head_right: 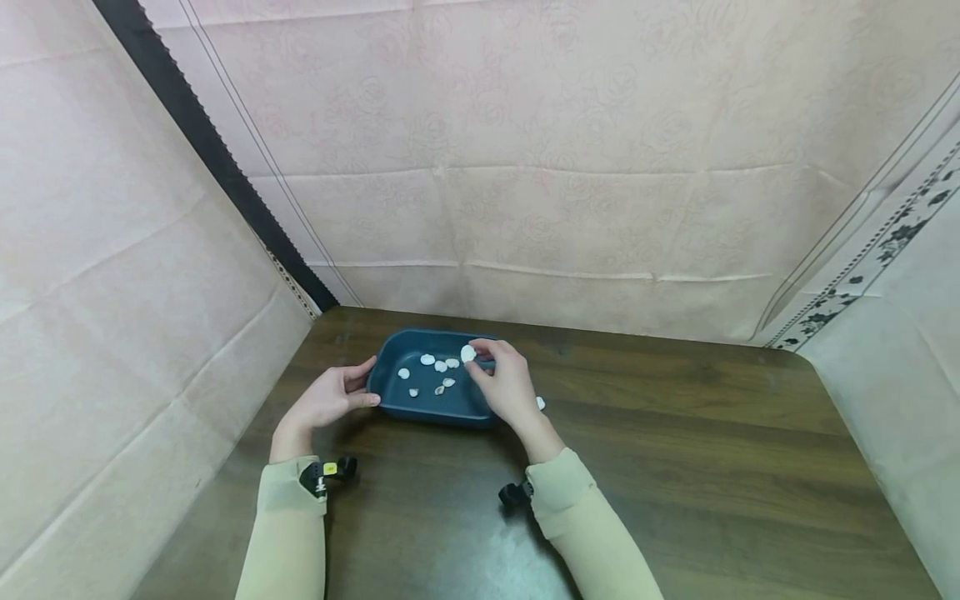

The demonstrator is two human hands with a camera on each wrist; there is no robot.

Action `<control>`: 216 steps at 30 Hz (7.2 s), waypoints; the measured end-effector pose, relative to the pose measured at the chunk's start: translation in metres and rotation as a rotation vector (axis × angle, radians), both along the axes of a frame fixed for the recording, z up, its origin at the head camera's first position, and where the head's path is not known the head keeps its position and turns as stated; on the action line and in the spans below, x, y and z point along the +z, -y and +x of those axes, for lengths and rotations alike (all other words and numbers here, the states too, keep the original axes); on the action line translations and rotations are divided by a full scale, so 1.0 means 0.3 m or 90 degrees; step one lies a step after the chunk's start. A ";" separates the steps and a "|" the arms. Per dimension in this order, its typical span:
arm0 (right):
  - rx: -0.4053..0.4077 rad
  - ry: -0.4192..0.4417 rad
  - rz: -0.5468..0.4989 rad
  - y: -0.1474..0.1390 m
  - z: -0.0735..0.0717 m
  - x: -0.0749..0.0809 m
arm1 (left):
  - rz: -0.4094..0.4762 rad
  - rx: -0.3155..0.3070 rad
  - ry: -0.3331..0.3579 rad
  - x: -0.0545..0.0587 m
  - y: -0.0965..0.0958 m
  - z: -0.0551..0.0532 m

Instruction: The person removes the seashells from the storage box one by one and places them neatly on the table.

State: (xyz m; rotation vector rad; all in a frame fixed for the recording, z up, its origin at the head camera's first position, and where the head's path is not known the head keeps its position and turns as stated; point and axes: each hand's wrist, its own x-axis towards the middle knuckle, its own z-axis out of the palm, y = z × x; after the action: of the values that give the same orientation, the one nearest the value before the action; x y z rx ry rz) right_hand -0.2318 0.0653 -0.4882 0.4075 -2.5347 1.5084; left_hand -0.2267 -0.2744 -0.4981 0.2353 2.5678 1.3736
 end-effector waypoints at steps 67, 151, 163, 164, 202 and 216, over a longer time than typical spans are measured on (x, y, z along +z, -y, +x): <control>-0.024 0.173 0.084 -0.474 0.107 -0.106 | -0.009 0.003 0.003 -0.004 0.000 0.005; -0.029 0.199 0.135 -0.425 0.118 -0.130 | -0.022 -0.011 -0.004 0.003 -0.001 0.000; -0.042 0.194 0.138 -0.419 0.118 -0.130 | -0.015 -0.016 -0.004 0.002 0.000 -0.005; -0.042 0.194 0.138 -0.418 0.117 -0.130 | -0.014 -0.016 -0.005 0.002 0.000 -0.005; -0.043 0.204 0.136 -0.429 0.120 -0.128 | -0.008 -0.008 0.000 0.004 -0.001 0.003; -0.048 0.160 0.127 -0.435 0.116 -0.091 | -0.017 -0.018 -0.008 0.007 0.007 0.002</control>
State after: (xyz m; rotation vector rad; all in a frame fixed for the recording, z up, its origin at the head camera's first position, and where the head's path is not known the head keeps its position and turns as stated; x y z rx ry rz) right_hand -0.1969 0.1957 -0.5153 0.1518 -2.8708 1.3612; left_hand -0.2260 -0.2766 -0.4960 0.2748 2.5804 1.3322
